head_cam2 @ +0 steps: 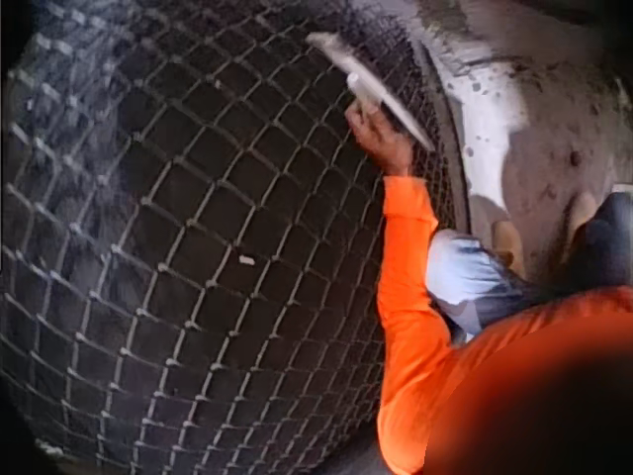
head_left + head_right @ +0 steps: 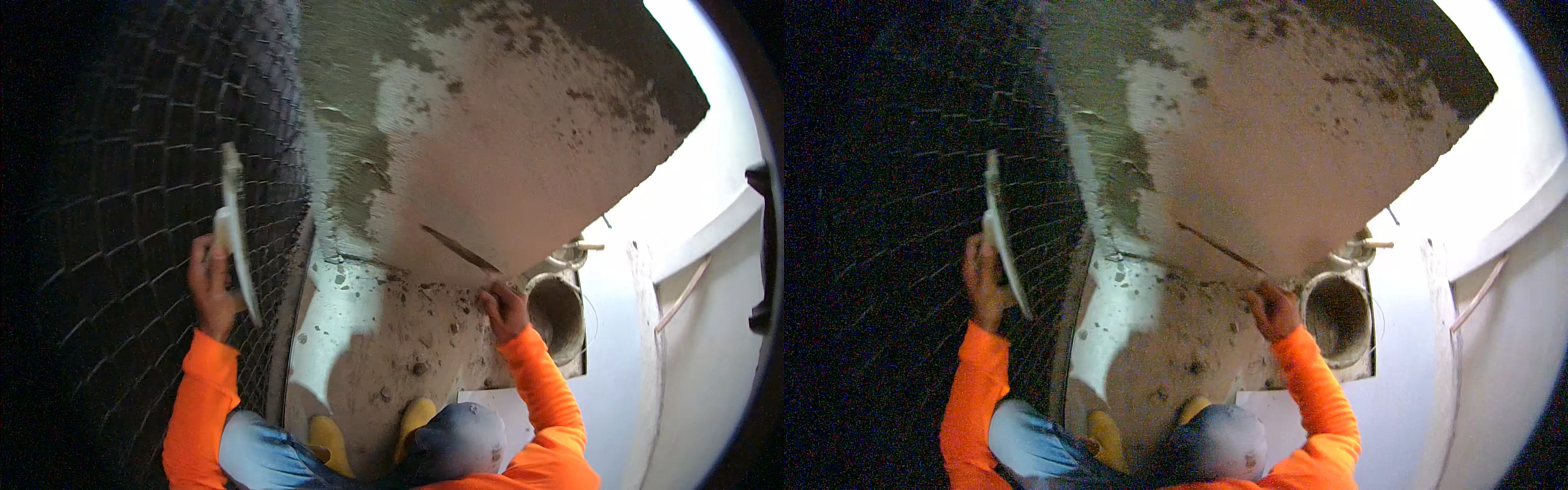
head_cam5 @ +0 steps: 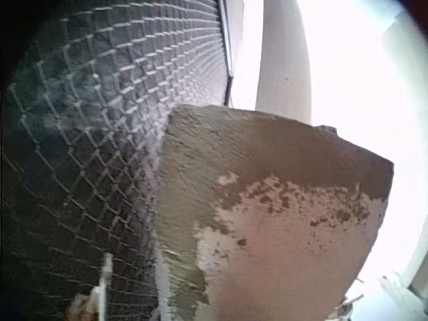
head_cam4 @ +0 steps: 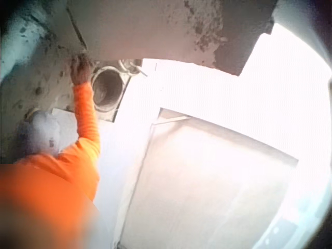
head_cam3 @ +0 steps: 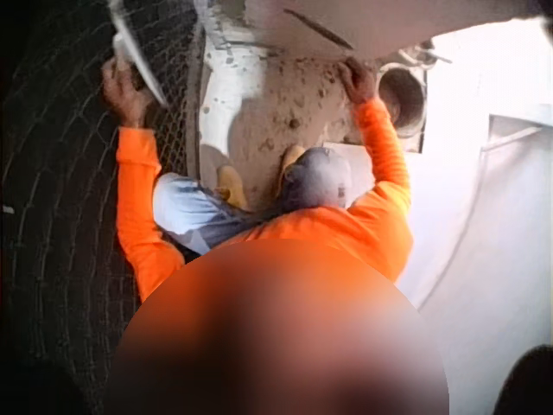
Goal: The person scoops plaster from a bucket with a trowel and applies it to a wire mesh on a wall. They use a float to spread and smooth the plaster over the mesh, repeating the process to cover more area.
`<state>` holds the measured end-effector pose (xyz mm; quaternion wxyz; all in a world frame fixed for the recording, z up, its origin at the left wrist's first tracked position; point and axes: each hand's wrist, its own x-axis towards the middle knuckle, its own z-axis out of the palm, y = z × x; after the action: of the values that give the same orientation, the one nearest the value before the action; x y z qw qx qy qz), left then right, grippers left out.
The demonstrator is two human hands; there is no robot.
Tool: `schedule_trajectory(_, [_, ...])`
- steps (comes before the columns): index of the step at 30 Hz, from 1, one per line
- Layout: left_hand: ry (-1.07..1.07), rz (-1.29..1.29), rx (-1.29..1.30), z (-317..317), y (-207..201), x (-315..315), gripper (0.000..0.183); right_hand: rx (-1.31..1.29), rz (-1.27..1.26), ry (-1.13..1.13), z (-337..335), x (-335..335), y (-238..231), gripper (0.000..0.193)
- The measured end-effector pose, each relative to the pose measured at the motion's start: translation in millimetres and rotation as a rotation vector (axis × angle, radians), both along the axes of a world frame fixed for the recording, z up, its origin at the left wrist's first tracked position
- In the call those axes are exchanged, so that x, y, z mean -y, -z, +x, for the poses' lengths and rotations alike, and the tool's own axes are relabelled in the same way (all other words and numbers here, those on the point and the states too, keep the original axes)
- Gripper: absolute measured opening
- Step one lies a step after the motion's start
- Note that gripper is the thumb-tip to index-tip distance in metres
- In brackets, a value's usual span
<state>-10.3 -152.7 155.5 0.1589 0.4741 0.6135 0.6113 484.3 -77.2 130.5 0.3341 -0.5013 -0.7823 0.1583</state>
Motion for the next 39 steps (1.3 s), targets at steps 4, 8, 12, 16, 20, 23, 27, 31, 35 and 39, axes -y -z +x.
schedule_trajectory(4, [-0.05, 0.0, -0.218, -18, 9, 4, 0.052, -0.162, 0.292, 0.2, 114, 50, -7, 0.022])
schedule_trajectory(8, [-0.096, -0.005, -0.147, -23, 13, -6, 0.063, 0.335, 0.34, 0.854, 216, 46, -34, 0.024])
schedule_trajectory(12, [-0.148, -0.05, -0.204, -10, 8, -12, 0.066, 0.575, -0.122, 0.957, 278, -11, -37, 0.032])
schedule_trajectory(16, [-0.04, -0.1, 0.048, 16, -5, -6, 0.054, 1.038, -0.135, 0.856, 294, -99, -7, 0.022])
schedule_trajectory(20, [-0.013, -0.133, -0.052, 38, -18, 3, 0.051, 1.552, -0.133, 0.922, 298, -174, 19, 0.026])
schedule_trajectory(23, [-0.001, -0.065, -0.027, 45, -24, 7, 0.048, 1.471, -0.207, 0.72, 304, -203, 25, 0.024])
schedule_trajectory(27, [-0.029, -0.122, -0.074, 47, -27, 4, 0.048, 1.459, -0.127, 0.566, 305, -218, 26, 0.02])
schedule_trajectory(31, [-0.04, -0.083, -0.028, 53, -27, -3, 0.046, 1.376, -0.087, 0.468, 296, -226, 30, 0.019])
schedule_trajectory(35, [-0.001, -0.032, -0.024, 62, -30, -10, 0.046, 1.143, -0.353, 0.641, 292, -231, 29, 0.021])
schedule_trajectory(39, [-0.028, -0.03, -0.042, 73, -37, -14, 0.046, 0.884, -0.645, 0.83, 301, -225, 36, 0.02])
